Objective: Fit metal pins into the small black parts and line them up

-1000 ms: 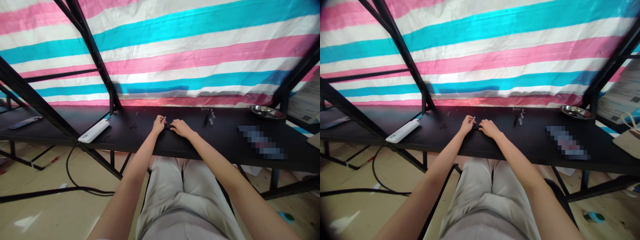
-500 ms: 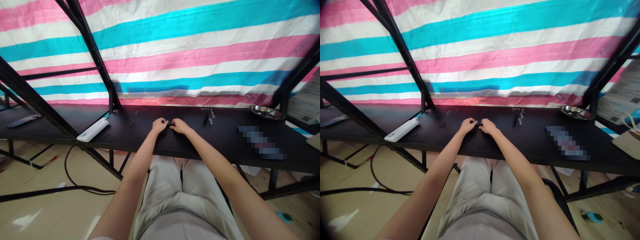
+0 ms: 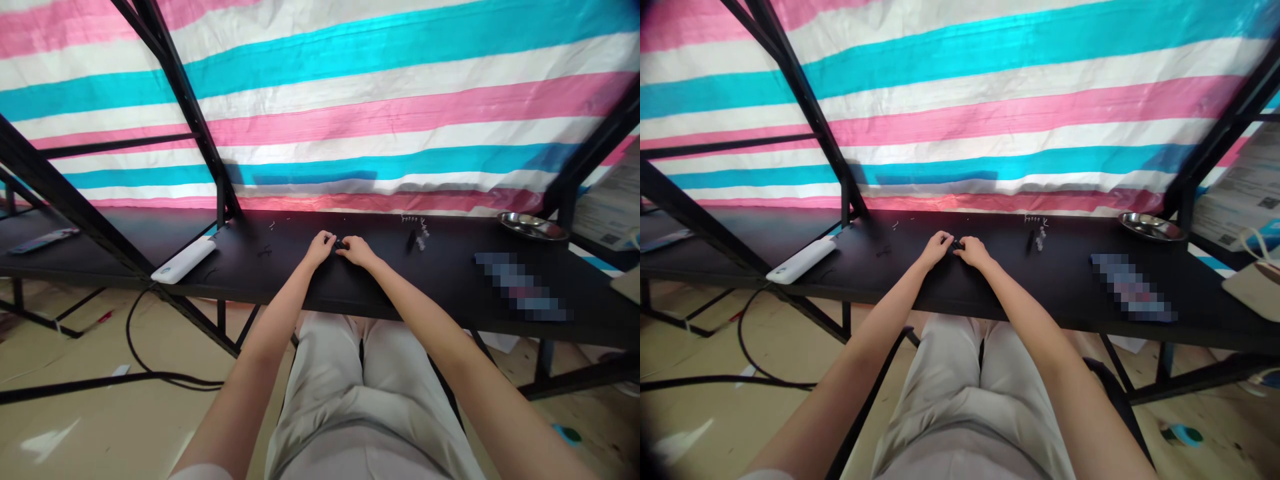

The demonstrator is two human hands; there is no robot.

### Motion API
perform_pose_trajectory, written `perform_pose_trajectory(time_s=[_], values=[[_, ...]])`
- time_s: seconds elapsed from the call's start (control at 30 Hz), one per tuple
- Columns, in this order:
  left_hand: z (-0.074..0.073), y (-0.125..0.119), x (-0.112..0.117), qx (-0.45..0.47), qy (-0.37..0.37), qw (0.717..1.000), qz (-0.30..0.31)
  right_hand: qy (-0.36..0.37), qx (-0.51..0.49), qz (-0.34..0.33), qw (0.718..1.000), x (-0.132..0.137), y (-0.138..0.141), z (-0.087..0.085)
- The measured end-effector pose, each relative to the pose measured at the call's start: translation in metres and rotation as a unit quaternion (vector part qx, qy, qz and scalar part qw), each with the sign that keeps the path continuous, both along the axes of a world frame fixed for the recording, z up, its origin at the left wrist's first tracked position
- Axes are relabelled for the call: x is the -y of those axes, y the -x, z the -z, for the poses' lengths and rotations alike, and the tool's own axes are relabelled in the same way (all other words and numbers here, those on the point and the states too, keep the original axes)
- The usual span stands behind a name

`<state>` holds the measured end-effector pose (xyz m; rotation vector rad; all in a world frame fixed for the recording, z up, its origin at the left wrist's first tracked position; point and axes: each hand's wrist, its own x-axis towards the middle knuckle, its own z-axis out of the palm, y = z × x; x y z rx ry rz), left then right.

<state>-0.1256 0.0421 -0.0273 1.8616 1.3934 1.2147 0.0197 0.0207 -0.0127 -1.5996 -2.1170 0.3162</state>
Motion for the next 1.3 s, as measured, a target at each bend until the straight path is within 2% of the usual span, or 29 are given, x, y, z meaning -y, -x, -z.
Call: perform_pose_trajectory(time_s=[0.13,0.27,0.4,0.47,0.6,0.73,0.93,1.3], values=[[-0.004,-0.001,0.004,0.046,-0.002,0.999,0.023,-0.033,-0.064,0.02,0.997,-0.001,0.006,0.006],[-0.011,0.002,0.002,-0.041,-0.031,0.998,0.031,-0.039,-0.119,0.012,0.992,-0.007,0.01,0.01],[-0.017,0.007,-0.01,-0.118,-0.065,0.991,0.016,0.0,-0.183,-0.03,0.983,-0.016,0.009,0.009],[-0.018,0.011,-0.018,-0.138,-0.069,0.988,0.011,0.021,-0.191,-0.031,0.981,-0.021,0.009,0.007],[-0.016,0.018,-0.029,-0.146,-0.044,0.988,0.007,0.049,-0.158,-0.006,0.986,-0.028,0.009,0.003],[-0.011,0.022,-0.032,-0.138,-0.018,0.99,0.009,0.011,-0.094,0.019,0.995,-0.032,0.014,0.001],[-0.009,0.023,-0.032,-0.173,-0.012,0.985,0.012,-0.006,-0.058,0.013,0.998,-0.034,0.021,0.002],[-0.008,0.022,-0.028,-0.157,0.0,0.988,0.016,0.033,0.012,0.029,0.999,-0.035,0.018,-0.007]])
